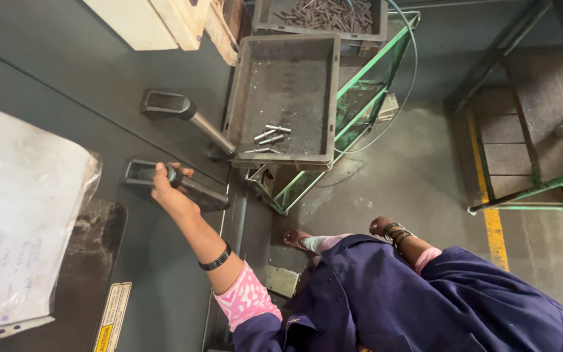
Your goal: The person places a metal rod into a lathe chuck, closes the machine door, and runs the lathe to machine the part. They then open the door, remove the finished piece, and measure it with a micrometer before placing it with other completed parts.
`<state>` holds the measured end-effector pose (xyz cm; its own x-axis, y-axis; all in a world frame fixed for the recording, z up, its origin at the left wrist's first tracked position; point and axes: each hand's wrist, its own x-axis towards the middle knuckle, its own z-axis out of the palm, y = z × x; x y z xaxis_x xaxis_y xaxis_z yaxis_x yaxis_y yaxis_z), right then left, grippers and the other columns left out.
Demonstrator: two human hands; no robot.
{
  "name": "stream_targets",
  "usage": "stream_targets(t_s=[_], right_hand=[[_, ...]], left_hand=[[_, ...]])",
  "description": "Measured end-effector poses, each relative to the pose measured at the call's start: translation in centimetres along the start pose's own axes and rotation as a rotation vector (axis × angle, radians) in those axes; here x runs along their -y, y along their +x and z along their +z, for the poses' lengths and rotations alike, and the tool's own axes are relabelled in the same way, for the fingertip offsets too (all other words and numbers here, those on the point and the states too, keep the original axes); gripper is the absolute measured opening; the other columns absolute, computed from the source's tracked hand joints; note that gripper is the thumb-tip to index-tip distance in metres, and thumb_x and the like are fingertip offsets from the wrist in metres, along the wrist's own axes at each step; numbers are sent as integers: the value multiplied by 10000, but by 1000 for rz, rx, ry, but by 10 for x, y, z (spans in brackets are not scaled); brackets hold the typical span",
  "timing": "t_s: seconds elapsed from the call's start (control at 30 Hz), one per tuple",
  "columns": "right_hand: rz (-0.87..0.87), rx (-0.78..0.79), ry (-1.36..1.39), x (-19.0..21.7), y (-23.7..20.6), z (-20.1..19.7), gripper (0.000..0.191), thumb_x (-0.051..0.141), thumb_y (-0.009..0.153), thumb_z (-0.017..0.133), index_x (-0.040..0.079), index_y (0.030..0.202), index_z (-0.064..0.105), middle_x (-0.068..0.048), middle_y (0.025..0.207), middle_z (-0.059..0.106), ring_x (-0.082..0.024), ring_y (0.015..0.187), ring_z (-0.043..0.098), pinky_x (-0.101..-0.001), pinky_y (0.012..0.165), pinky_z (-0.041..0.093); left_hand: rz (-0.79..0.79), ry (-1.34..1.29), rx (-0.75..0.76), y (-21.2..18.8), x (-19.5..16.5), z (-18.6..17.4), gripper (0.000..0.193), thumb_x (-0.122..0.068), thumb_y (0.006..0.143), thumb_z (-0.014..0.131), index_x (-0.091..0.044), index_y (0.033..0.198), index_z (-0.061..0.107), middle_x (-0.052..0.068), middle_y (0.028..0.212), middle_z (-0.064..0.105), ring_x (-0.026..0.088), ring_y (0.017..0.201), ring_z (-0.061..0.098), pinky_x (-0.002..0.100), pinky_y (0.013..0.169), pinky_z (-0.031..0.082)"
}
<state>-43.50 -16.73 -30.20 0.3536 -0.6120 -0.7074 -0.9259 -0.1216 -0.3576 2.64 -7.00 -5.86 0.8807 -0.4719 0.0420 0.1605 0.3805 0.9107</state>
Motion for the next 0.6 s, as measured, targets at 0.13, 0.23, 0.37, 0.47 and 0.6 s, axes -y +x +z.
stream_targets(t_s=[0.13, 0.23, 0.37, 0.47, 0.6], right_hand=[[-66, -10, -48, 2, -2, -2, 172, 273, 854, 692, 239, 968, 816, 3, 895, 810, -191, 888, 757, -369, 833, 592], [2, 6, 38, 5, -8, -6, 174, 250, 891, 681, 238, 1002, 814, 5, 907, 825, -179, 887, 769, -355, 826, 598], [67, -10, 16, 9, -17, -11, 259, 172, 842, 747, 270, 1073, 811, 21, 952, 794, -171, 891, 767, -351, 821, 611], [67, -33, -51, 8, -17, -12, 326, 138, 804, 778, 296, 1085, 821, 28, 984, 782, -163, 911, 752, -346, 838, 609], [68, 34, 18, 3, -10, -7, 306, 156, 784, 809, 288, 1059, 813, 31, 968, 805, -139, 894, 782, -328, 829, 628]], left_hand=[[8, -22, 17, 3, 3, -4, 393, -338, 987, 608, 46, 919, 655, 110, 795, 648, 220, 710, 655, 344, 698, 576], [16, -43, 48, 3, 4, -7, 377, -337, 1002, 594, 30, 927, 636, 111, 785, 638, 219, 717, 649, 349, 708, 578], [-15, -31, 58, 2, 2, -10, 378, -349, 1005, 571, 18, 933, 633, 121, 763, 644, 218, 717, 651, 345, 721, 581], [13, -27, 75, 1, 1, -11, 385, -355, 1012, 579, 21, 941, 625, 124, 777, 644, 220, 734, 649, 355, 740, 591], [18, -36, 85, -2, -2, -11, 386, -362, 1005, 587, 18, 954, 627, 124, 780, 641, 222, 742, 650, 353, 746, 577]])
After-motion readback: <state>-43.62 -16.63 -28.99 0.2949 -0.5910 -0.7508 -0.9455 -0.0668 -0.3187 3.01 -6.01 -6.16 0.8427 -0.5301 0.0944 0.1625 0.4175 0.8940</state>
